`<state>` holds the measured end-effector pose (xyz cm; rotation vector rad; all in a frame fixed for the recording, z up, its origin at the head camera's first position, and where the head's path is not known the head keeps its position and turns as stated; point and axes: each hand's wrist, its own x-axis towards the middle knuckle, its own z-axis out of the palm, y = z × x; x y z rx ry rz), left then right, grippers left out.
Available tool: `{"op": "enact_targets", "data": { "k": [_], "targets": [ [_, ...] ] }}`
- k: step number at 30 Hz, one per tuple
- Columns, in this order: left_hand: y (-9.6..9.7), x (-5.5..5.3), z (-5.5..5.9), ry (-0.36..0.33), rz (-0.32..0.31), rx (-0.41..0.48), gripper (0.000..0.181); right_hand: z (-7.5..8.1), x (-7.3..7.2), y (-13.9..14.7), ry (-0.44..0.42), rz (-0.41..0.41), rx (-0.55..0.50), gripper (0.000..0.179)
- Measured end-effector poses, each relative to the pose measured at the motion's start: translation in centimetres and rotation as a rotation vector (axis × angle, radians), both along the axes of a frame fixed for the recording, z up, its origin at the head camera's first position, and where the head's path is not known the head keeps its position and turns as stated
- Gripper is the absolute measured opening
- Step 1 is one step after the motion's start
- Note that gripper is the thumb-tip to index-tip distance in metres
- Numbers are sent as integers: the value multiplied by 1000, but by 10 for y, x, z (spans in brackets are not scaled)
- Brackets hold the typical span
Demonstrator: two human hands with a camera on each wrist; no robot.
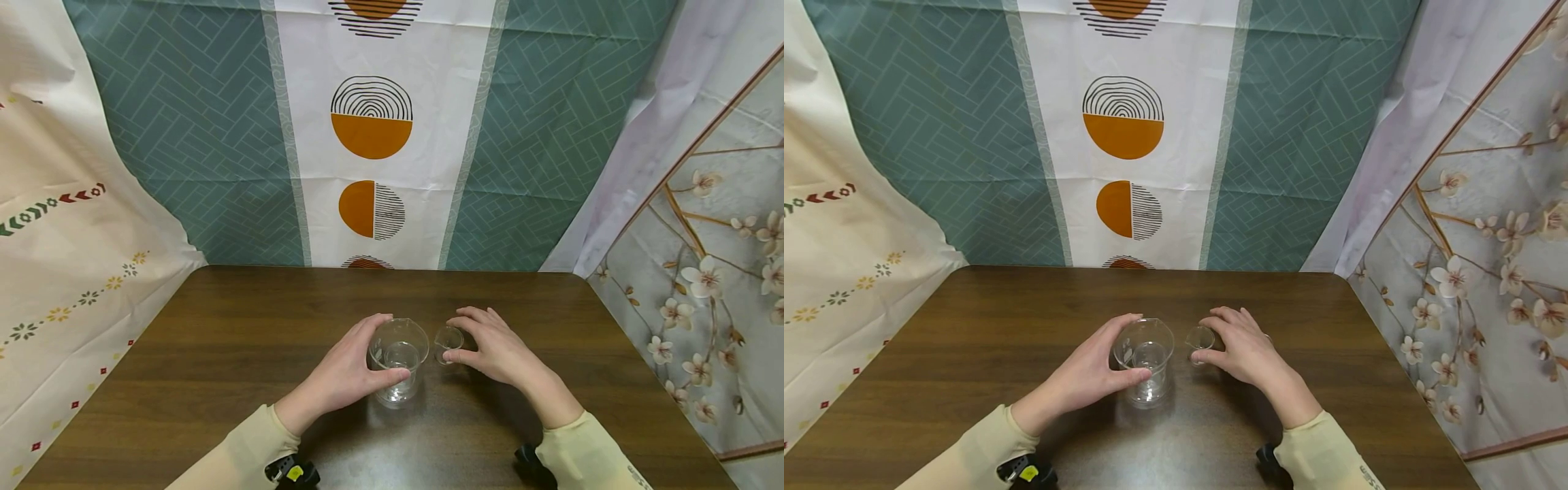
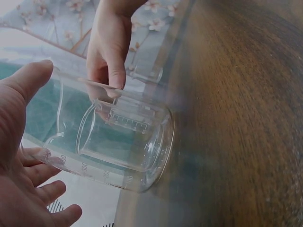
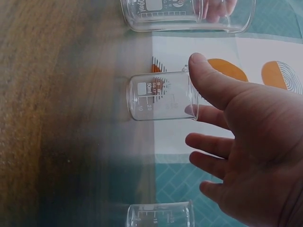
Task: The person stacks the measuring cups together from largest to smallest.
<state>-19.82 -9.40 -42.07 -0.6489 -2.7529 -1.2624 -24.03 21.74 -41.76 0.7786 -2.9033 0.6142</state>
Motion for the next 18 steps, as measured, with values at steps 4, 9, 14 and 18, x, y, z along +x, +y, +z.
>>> {"op": "enact_targets", "data": {
  "k": [4,9,14,18],
  "targets": [
    [0,0,0,-3,-1,0,93,-1,0,0,16,9,1,59],
    [0,0,0,-10,-2,0,94,-1,0,-1,11,6,2,57],
    [0,1,1,-13,-4,1,94,-2,0,-2,10,1,5,56],
    [0,1,1,-11,-4,0,94,-3,0,-2,10,-3,8,55]
  ]
}}
